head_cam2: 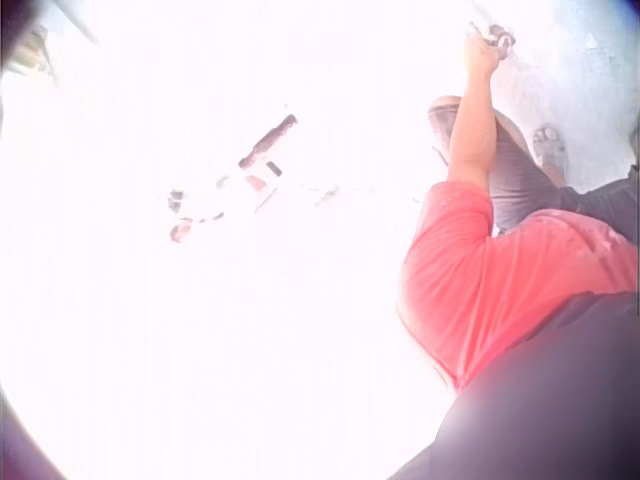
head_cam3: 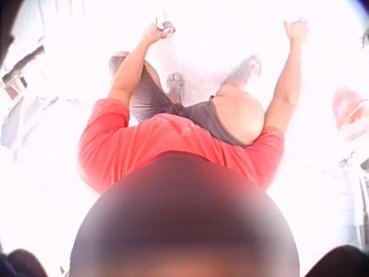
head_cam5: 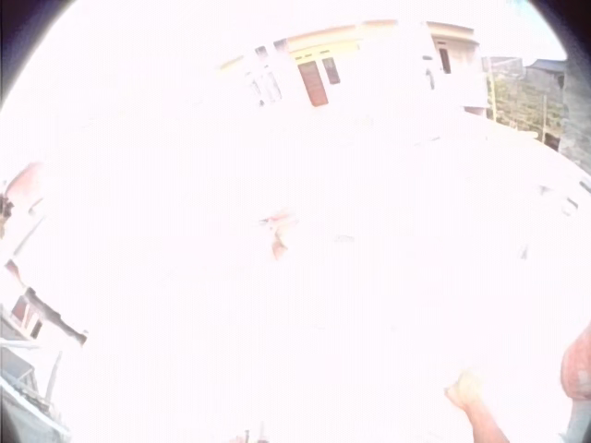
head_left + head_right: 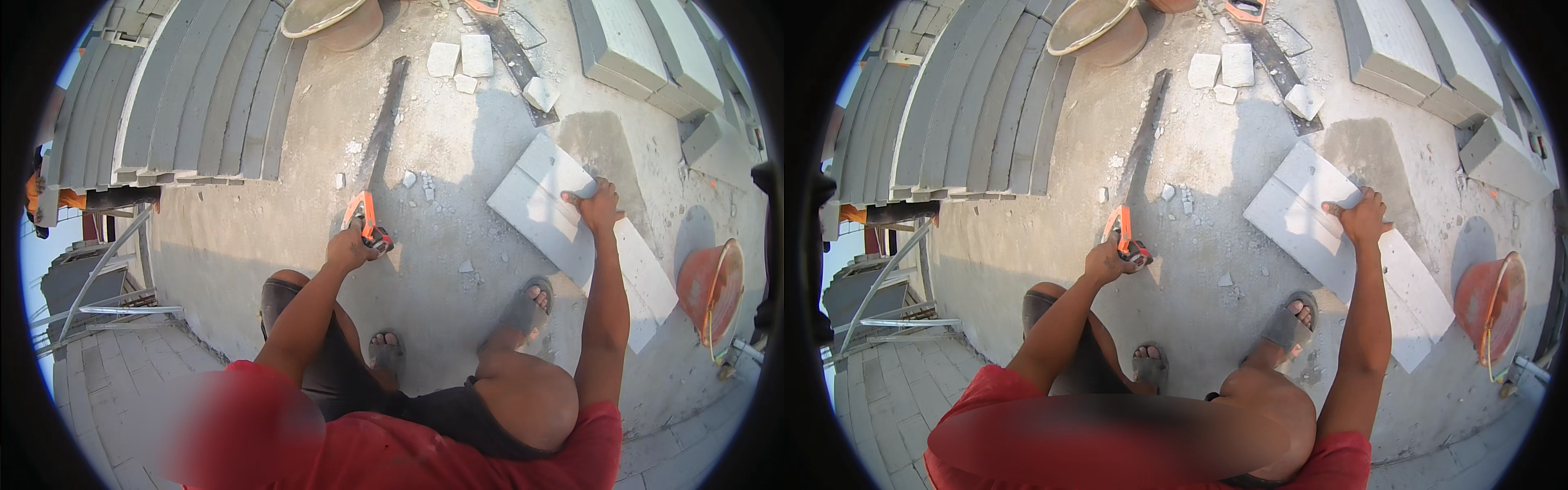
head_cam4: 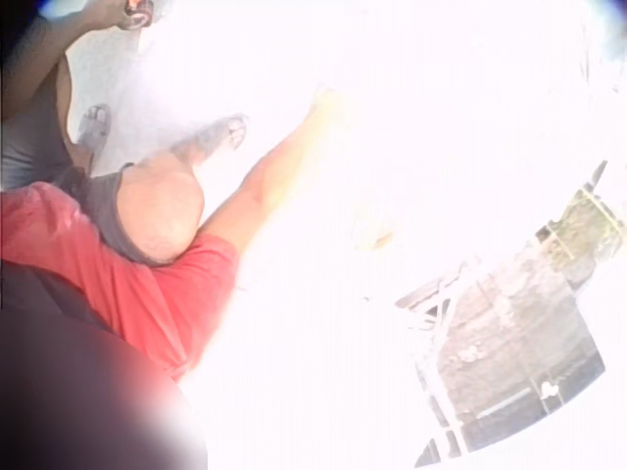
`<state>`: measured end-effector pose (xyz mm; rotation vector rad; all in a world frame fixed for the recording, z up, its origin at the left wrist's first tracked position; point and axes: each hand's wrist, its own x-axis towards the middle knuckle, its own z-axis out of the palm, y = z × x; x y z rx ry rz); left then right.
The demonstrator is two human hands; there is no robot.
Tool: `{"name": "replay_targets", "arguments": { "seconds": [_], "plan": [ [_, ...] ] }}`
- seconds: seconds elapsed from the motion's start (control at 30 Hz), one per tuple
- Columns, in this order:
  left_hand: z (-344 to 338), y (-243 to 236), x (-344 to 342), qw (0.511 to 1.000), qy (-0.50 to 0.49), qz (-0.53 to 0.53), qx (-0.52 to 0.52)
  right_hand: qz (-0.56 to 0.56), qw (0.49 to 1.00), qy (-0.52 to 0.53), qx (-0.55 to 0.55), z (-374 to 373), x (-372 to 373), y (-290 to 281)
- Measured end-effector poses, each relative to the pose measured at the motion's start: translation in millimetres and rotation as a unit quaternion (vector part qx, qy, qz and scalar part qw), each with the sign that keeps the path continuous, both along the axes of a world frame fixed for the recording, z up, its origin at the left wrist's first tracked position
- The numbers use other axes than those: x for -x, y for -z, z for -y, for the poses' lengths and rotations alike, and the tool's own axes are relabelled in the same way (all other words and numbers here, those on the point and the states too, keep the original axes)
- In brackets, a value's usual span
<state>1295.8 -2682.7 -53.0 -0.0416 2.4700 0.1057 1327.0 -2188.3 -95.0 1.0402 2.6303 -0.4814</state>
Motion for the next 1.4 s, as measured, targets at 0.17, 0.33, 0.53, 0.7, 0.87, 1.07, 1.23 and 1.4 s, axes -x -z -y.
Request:
{"name": "replay_targets", "arguments": {
  "seconds": [0.17, 0.33, 0.53, 0.7, 0.87, 1.07, 1.23, 1.4],
  "plan": [
    [-1, 10, 10, 1.0, -0.009, 0.02, 0.004, -0.027, 0.994, -0.105, 0.022, 70, -19, 4],
    [5, 21, 8, 0.996, 0.008, 0.02, -0.091, -0.078, 0.988, -0.133, 0.0, 66, -19, 18],
    [0, 34, 4, 0.989, -0.003, 0.025, -0.146, -0.246, 0.962, -0.065, -0.096, 64, -114, 29],
    [-3, 31, 7, 0.987, -0.045, 0.056, -0.146, -0.127, 0.961, 0.152, -0.195, 41, -214, 23],
    [10, 42, 10, 0.99, -0.058, 0.021, -0.123, -0.18, 0.936, 0.288, -0.091, 23, -234, 51],
    [45, 48, 16, 0.992, -0.112, -0.026, 0.05, -0.204, 0.936, 0.277, -0.079, 14, -231, 77],
    [64, 55, 28, 0.801, -0.579, -0.139, 0.061, -0.196, 0.946, 0.243, -0.092, 7, -235, 74],
    [47, 81, 23, 0.875, -0.46, 0.043, -0.143, -0.125, 0.96, 0.235, -0.085, 1, -235, 69]
  ]
}}
